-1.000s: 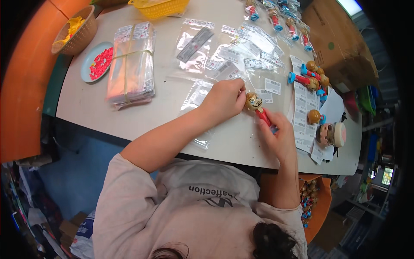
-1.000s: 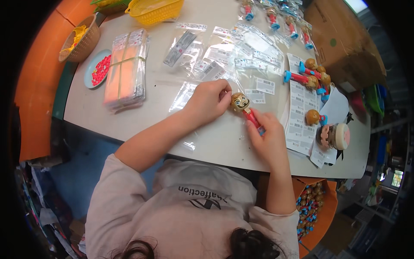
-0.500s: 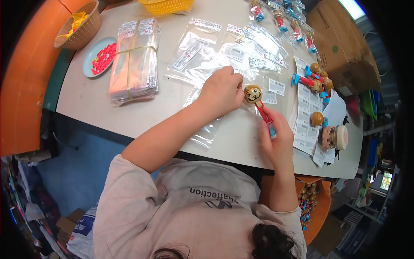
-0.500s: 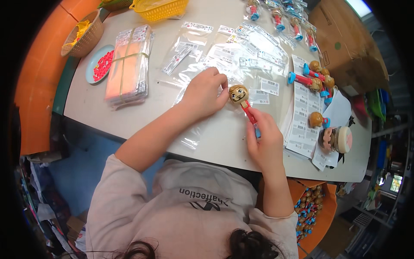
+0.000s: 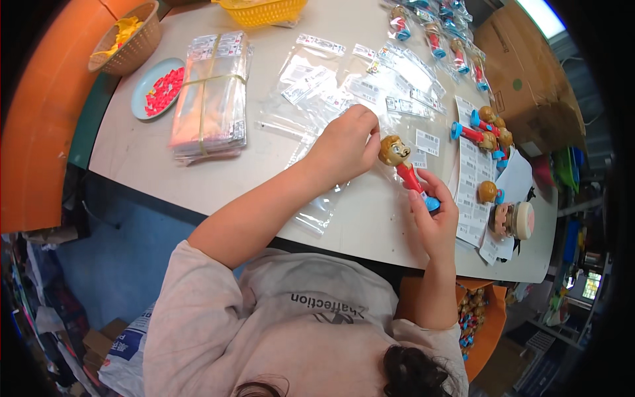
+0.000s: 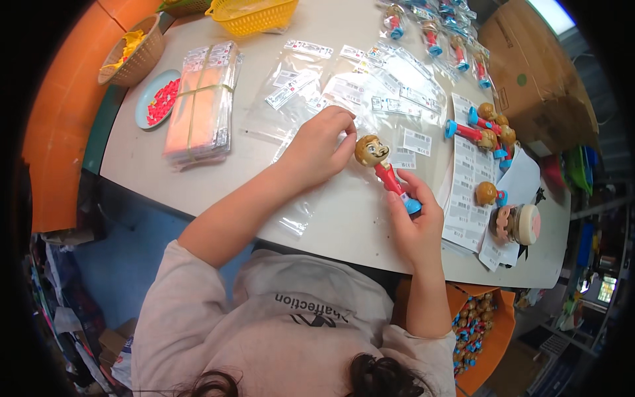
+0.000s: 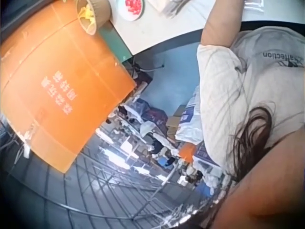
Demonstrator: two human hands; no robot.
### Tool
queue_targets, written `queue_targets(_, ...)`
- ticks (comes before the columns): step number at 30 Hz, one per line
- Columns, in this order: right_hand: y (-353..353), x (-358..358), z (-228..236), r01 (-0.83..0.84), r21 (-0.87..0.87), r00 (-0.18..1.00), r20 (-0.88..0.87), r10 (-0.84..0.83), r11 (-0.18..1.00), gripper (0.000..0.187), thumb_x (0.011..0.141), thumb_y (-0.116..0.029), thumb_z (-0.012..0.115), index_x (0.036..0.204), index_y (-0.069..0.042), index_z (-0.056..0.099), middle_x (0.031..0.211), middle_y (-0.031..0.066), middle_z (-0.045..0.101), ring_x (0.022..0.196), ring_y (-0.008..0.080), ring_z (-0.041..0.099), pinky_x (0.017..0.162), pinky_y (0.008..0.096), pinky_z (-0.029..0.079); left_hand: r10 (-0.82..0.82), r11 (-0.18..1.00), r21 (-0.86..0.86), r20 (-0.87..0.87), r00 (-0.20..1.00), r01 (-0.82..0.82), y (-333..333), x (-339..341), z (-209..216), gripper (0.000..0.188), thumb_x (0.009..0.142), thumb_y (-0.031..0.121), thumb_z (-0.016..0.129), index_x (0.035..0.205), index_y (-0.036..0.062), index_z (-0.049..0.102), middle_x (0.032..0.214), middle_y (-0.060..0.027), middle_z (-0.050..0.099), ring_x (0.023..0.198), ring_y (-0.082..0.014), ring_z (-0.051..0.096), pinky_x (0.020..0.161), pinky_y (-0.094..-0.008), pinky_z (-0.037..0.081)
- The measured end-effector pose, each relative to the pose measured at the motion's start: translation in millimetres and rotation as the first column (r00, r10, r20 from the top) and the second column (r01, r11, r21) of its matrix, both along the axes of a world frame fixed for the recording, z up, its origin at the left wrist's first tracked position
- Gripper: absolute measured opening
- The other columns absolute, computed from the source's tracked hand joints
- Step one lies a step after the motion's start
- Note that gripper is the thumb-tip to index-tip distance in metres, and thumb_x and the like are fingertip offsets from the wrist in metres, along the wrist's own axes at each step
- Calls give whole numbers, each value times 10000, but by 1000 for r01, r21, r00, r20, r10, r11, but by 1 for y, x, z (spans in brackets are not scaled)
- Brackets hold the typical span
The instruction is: Packaging small toy figures into clear plastic bags and sealing them with adhesive labels.
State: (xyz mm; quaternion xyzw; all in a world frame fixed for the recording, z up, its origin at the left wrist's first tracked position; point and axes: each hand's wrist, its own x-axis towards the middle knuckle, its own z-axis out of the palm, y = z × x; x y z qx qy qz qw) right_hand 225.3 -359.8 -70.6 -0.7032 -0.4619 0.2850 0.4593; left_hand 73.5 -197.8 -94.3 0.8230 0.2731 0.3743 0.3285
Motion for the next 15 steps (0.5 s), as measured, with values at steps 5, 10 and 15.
queue_targets(5, 9, 7, 9, -98, -109, 898, -437, 41, 989, 295, 930, -159, 556, 1203, -47, 543, 774, 69, 612, 506, 35, 440, 441, 167, 341, 59, 998, 6, 19, 998, -59, -2, -1, 3, 76, 812, 46, 581, 830, -25, 561, 860, -183, 563, 790, -350, 591, 701, -405, 493)
queue_targets(10, 9, 30, -4, -263, -142, 95, -988, -121, 954, 313, 1000, -263, 403, 1204, -55, 519, 626, 33, 478, 450, 70, 369, 386, 148, 320, 39, 998, -49, 48, 998, -37, -5, 0, 8, 90, 819, 61, 578, 868, -11, 555, 901, -164, 603, 843, -333, 602, 746, -385, 483)
queue_targets(15, 5, 9, -3, -147, -55, 50, -998, -48, 988, 293, 956, -199, 509, 1210, -53, 495, 744, 54, 518, 541, 82, 433, 410, 164, 355, 88, 994, 50, 120, 989, -95, -1, 1, 3, 79, 806, 44, 588, 819, -21, 545, 814, -174, 553, 718, -351, 579, 655, -405, 489)
